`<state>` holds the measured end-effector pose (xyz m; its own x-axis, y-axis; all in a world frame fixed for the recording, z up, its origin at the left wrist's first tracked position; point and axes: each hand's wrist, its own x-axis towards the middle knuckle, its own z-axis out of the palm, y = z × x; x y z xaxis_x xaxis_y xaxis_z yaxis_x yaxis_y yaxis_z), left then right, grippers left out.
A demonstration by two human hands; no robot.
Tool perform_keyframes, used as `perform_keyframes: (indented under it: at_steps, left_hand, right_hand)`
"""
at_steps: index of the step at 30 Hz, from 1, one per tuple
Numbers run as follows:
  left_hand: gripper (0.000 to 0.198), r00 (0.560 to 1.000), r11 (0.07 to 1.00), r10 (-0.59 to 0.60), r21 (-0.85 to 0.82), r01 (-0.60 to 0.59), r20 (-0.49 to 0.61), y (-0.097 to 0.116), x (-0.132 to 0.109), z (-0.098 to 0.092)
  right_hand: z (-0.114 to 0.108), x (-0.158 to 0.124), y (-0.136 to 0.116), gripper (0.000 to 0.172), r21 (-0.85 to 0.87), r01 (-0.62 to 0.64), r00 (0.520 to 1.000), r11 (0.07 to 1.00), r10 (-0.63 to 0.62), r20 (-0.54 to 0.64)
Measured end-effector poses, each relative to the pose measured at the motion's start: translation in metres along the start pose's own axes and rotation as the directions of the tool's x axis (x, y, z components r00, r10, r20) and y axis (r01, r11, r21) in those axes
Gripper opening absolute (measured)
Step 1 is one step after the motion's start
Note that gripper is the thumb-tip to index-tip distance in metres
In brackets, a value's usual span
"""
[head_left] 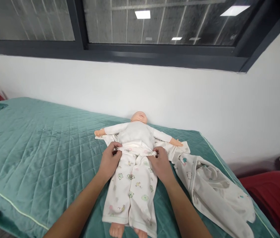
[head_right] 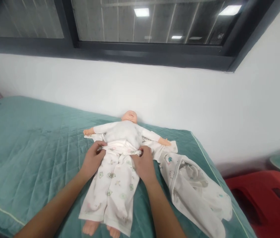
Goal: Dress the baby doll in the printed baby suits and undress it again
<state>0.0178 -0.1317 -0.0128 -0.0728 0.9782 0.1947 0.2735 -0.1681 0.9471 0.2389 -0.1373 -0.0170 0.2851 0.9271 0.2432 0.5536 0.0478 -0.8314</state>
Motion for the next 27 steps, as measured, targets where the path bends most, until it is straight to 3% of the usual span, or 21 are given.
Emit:
perform_keyframes:
  at_steps: [6, 9, 12, 17, 20, 24, 27]
  left_hand:
    - [0.025, 0.993, 0.995, 0.096, -0.008, -0.097, -0.072, -0.004, 0.031, 0.013]
    - [0.028, 0.989, 0.991, 0.137, -0.003, -0.137, -0.061, -0.010, 0.042, 0.018]
    - [0.029, 0.986, 0.987, 0.157, 0.040, -0.155, -0.060, -0.014, 0.044, 0.019]
    - [0.025, 0.985, 0.979, 0.138, 0.164, -0.120, -0.102, -0.012, 0.028, 0.014]
    - [0.021, 0.970, 0.964, 0.212, 0.190, -0.188, -0.118, -0.013, 0.013, 0.010]
    - [0.020, 0.906, 0.904, 0.396, 0.235, -0.357, -0.148, -0.018, -0.012, 0.002]
    - [0.020, 0.852, 0.836, 0.511, 0.295, -0.462, -0.112, -0.021, -0.024, -0.004]
  right_hand:
    - [0.003, 0.005, 0.011, 0.049, 0.272, -0.016, 0.993, 0.962, -0.017, 0.121]
    - [0.007, 0.008, 0.016, 0.053, 0.255, 0.002, 0.991, 0.967, -0.037, 0.132]
    - [0.009, 0.010, 0.016, 0.046, 0.184, 0.058, 0.989, 0.981, -0.082, 0.123]
    - [0.010, 0.005, 0.003, 0.032, 0.090, 0.134, 0.990, 0.987, -0.137, 0.027]
    - [0.008, -0.001, -0.007, 0.025, 0.034, 0.196, 0.980, 0.980, -0.195, -0.047]
    - [0.005, -0.004, -0.010, 0.016, 0.003, 0.293, 0.951, 0.956, -0.291, -0.104]
    - [0.003, -0.005, -0.008, 0.016, -0.002, 0.342, 0.929, 0.940, -0.339, -0.148]
